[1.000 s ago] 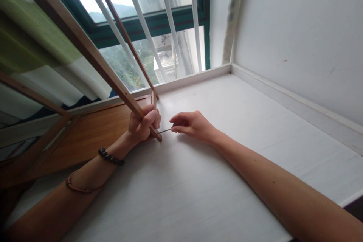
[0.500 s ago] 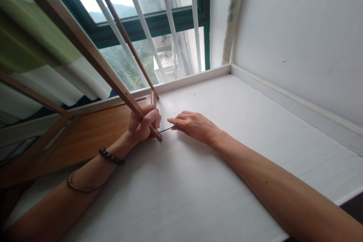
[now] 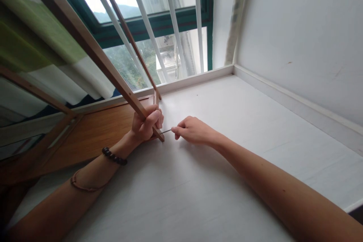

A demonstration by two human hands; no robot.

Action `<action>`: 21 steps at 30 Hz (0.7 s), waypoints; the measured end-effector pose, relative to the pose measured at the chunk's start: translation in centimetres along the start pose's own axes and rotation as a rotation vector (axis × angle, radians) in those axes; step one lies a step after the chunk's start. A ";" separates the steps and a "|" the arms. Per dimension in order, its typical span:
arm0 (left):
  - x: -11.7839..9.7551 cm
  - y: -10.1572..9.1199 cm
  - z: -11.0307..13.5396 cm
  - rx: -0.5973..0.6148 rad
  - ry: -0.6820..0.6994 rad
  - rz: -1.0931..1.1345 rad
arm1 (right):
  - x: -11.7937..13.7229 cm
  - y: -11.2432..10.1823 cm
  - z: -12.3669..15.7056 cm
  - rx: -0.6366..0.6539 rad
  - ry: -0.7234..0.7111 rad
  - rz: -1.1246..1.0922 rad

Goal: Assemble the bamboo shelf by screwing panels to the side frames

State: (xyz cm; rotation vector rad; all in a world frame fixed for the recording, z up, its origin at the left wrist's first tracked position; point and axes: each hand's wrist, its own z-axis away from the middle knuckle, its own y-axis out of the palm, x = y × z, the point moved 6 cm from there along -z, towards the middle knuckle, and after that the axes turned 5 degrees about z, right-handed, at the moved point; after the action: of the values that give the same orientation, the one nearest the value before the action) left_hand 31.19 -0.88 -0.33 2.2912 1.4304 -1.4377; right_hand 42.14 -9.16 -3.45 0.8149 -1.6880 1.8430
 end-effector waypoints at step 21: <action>0.1 0.0 -0.1 -0.013 -0.012 0.025 | 0.8 -1.9 1.0 -0.236 -0.522 0.137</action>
State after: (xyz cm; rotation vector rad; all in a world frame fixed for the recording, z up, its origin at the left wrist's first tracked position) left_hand 31.28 -0.79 -0.38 2.2805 1.3987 -1.4284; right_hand 43.04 -9.96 -1.55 1.1719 -2.2807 1.5522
